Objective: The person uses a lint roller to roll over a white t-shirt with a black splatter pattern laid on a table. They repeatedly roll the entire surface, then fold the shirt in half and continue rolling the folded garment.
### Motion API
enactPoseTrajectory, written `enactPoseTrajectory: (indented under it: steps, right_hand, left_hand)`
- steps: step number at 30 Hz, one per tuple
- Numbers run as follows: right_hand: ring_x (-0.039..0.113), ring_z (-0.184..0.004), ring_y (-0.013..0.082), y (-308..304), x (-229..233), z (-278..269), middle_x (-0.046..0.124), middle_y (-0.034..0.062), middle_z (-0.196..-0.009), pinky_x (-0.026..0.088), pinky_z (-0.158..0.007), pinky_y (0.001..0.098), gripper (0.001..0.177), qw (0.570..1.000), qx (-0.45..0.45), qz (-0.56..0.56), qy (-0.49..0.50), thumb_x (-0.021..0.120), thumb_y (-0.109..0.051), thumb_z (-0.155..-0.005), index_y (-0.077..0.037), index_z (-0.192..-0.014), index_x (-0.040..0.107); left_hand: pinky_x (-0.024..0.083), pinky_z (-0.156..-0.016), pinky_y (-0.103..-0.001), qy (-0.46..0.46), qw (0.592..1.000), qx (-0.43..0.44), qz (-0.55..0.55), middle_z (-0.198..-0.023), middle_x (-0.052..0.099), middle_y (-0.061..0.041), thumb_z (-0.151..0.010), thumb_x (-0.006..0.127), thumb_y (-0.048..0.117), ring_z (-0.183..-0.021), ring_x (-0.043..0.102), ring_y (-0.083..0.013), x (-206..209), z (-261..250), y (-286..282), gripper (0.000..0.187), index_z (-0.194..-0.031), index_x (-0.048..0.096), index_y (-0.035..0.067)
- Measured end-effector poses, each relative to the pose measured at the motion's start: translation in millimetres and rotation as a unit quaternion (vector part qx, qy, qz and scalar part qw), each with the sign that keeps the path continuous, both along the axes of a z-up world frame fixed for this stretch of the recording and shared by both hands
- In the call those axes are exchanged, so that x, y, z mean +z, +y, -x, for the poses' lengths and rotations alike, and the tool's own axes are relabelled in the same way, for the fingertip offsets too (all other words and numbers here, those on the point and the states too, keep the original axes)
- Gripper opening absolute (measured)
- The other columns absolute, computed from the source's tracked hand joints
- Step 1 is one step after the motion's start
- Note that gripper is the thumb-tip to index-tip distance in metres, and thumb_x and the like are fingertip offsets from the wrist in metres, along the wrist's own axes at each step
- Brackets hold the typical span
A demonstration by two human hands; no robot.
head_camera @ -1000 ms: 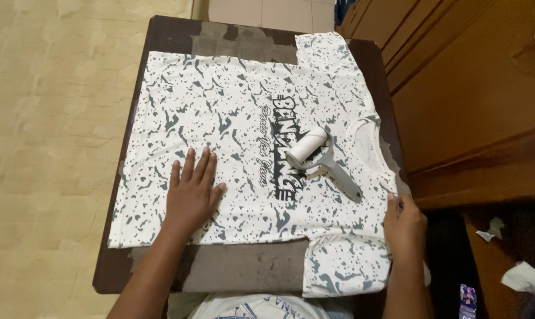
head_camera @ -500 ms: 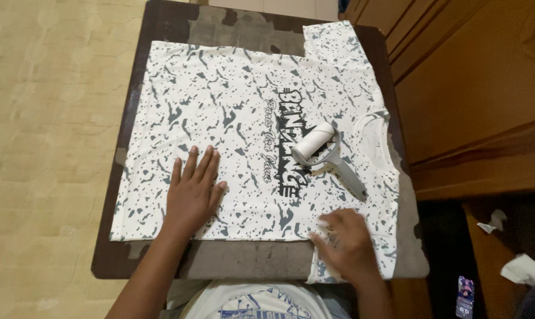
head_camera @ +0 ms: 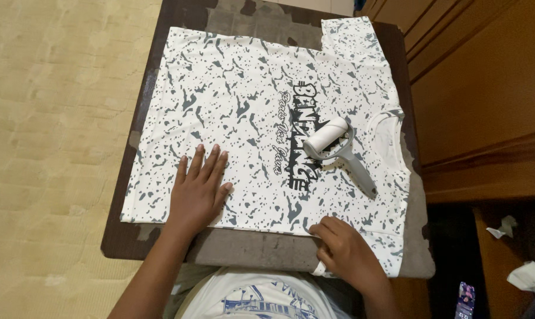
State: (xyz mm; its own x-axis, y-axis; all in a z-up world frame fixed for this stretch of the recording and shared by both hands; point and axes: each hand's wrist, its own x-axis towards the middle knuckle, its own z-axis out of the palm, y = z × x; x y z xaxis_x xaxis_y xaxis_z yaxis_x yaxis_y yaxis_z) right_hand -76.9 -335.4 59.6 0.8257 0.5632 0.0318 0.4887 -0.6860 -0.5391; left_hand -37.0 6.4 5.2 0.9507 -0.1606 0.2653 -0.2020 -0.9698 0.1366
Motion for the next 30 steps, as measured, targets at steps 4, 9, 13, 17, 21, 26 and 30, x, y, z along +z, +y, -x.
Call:
enactPoseTrajectory:
  steps: [4, 9, 13, 17, 21, 26, 30]
  right_hand:
    - [0.068, -0.076, 0.0296, -3.3, 5.1, -4.3, 0.065, 0.0133, -0.088, 0.054, -0.067, 0.0403, 0.032, 0.997, -0.014, 0.001, 0.077, 0.071, 0.003, -0.07, 0.0, -0.102, 0.07]
    - [0.069, -0.08, 0.0327, -2.8, 12.5, -11.2, 0.065, 0.0138, -0.088, 0.053, -0.069, 0.0412, 0.027, 0.993, -0.01, -0.014, 0.118, 0.068, 0.003, -0.073, -0.001, -0.1, 0.067]
    - [0.07, -0.08, 0.0295, -5.1, 16.6, -24.0, 0.068, 0.0122, -0.088, 0.055, -0.07, 0.0389, 0.024, 0.981, -0.006, 0.005, 0.194, 0.069, 0.001, -0.075, -0.003, -0.099, 0.069]
    - [0.075, -0.077, 0.0176, -9.0, 14.0, -36.8, 0.074, 0.004, -0.089, 0.061, -0.072, 0.0332, 0.031, 0.955, -0.1, 0.064, 0.272, 0.077, -0.018, -0.083, -0.014, -0.113, 0.074]
    - [0.07, -0.083, 0.0228, -12.4, 5.2, -52.7, 0.071, 0.013, -0.098, 0.062, -0.07, 0.0371, 0.025, 0.958, -0.288, -0.004, -0.001, 0.073, -0.02, -0.087, -0.007, -0.107, 0.073]
    - [0.066, -0.097, 0.0359, -20.9, 12.2, -89.2, 0.065, 0.0211, -0.107, 0.055, -0.082, 0.0487, 0.058, 0.933, -0.236, 0.096, -0.256, 0.081, -0.025, -0.075, 0.003, -0.123, 0.068]
    - [0.069, -0.096, 0.0288, -21.2, 17.2, -100.1, 0.066, 0.0136, -0.115, 0.057, -0.085, 0.042, 0.045, 0.955, -0.284, 0.066, -0.048, 0.075, -0.02, -0.087, -0.005, -0.128, 0.066]
  left_hand:
    - [0.012, -0.124, -0.053, 0.003, 1.0, 0.004, 0.009, -0.165, 0.032, -0.004, -0.102, 0.038, 0.049, -0.155, 0.02, -0.0288, 5.0, 5.9, -0.1, 0.064, -0.159, 0.035, 0.018]
    - [0.012, -0.124, -0.053, 0.007, 1.0, 0.006, 0.013, -0.165, 0.032, -0.004, -0.102, 0.039, 0.049, -0.155, 0.02, -0.0298, 7.9, 11.7, 1.0, 0.064, -0.158, 0.035, 0.018]
    - [0.014, -0.123, -0.054, 0.009, 1.0, 0.006, 0.019, -0.164, 0.034, -0.005, -0.101, 0.041, 0.049, -0.154, 0.021, -0.0306, 9.3, 11.2, 1.1, 0.064, -0.157, 0.036, 0.019]
    - [0.016, -0.122, -0.054, 0.016, 1.0, 0.011, 0.022, -0.164, 0.035, -0.005, -0.099, 0.045, 0.047, -0.153, 0.023, -0.0308, 11.1, 13.3, 2.1, 0.065, -0.157, 0.037, 0.019]
    - [0.018, -0.121, -0.055, 0.023, 0.999, 0.001, 0.028, -0.163, 0.035, -0.006, -0.098, 0.048, 0.047, -0.153, 0.023, -0.0316, 16.6, 10.9, 4.5, 0.064, -0.155, 0.039, 0.019]
    - [0.019, -0.121, -0.054, 0.023, 1.0, -0.004, 0.017, -0.163, 0.035, -0.007, -0.097, 0.05, 0.046, -0.153, 0.024, -0.0319, 25.2, -4.6, 7.1, 0.064, -0.154, 0.04, 0.019]
    - [0.018, -0.122, -0.053, 0.028, 0.999, -0.016, 0.023, -0.164, 0.032, -0.007, -0.097, 0.05, 0.045, -0.153, 0.022, -0.0323, 28.3, -24.1, 11.4, 0.064, -0.155, 0.039, 0.018]
